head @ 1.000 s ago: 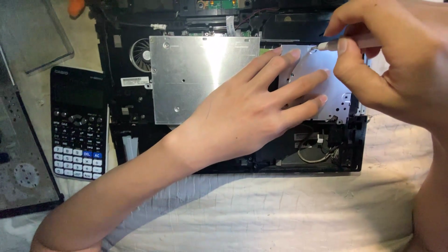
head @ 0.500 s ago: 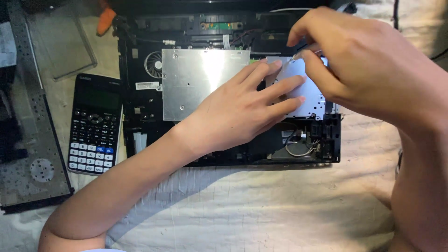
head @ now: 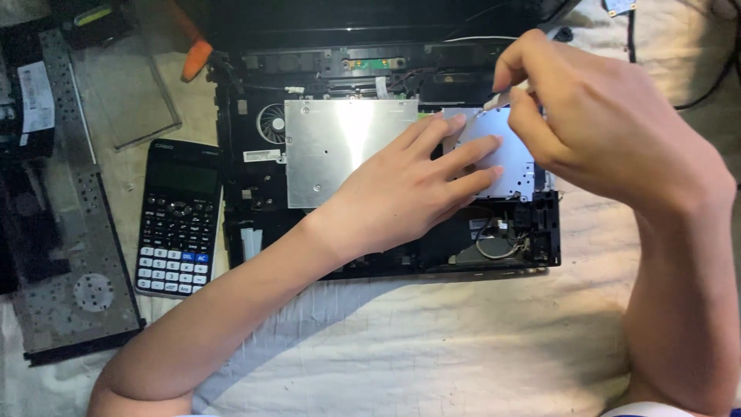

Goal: Disassembling internal components of a laptop, specifically removing and repositioning the optical drive using a prying tool.

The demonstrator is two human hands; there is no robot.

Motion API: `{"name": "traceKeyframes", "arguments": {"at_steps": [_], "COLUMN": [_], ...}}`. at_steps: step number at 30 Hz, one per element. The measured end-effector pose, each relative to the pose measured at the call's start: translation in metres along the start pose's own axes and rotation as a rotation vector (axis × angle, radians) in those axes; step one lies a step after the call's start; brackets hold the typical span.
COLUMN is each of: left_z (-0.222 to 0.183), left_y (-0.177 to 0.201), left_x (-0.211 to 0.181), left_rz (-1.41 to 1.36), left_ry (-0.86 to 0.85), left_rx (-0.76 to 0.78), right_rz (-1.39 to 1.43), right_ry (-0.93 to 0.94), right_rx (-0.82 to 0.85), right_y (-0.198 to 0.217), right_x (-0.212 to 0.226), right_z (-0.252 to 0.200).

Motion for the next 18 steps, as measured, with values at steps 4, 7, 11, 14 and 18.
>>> {"name": "traceKeyframes", "arguments": {"at_steps": [4, 7, 11, 14, 18], "left_z": [-0.001, 0.000, 0.001, 0.001, 0.002], "left_y": [-0.004, -0.004, -0.002, -0.004, -0.001], "left_x": [0.001, 0.001, 0.002, 0.003, 0.003], "left_rz": [0.007, 0.007, 0.006, -0.002, -0.012], "left_ry": [0.005, 0.007, 0.004, 0.010, 0.009], "left_rx": [0.009, 0.018, 0.023, 0.033, 0.040], "right_rz": [-0.172, -0.295, -0.181, -0.038, -0.084], "right_ry": [0.130, 0.110, 0.080, 0.152, 0.175], "right_rx": [-0.192, -0.278, -0.236, -0.160, -0.170], "right_y": [-0.008, -0.016, -0.009, -0.004, -0.003], "right_x": [-0.007, -0.015, -0.005, -0.003, -0.002], "right_z": [0.003, 0.006, 0.005, 0.004, 0.003]}}
Point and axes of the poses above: each hand's wrist, its own z-axis towards the middle knuckle, its own y-axis out of the back of the hand, x = y × z, the point moved 4 cm from there along z, towards the middle knuckle, and after that the axes turned 8 degrees about x, right-handed, at the moved point
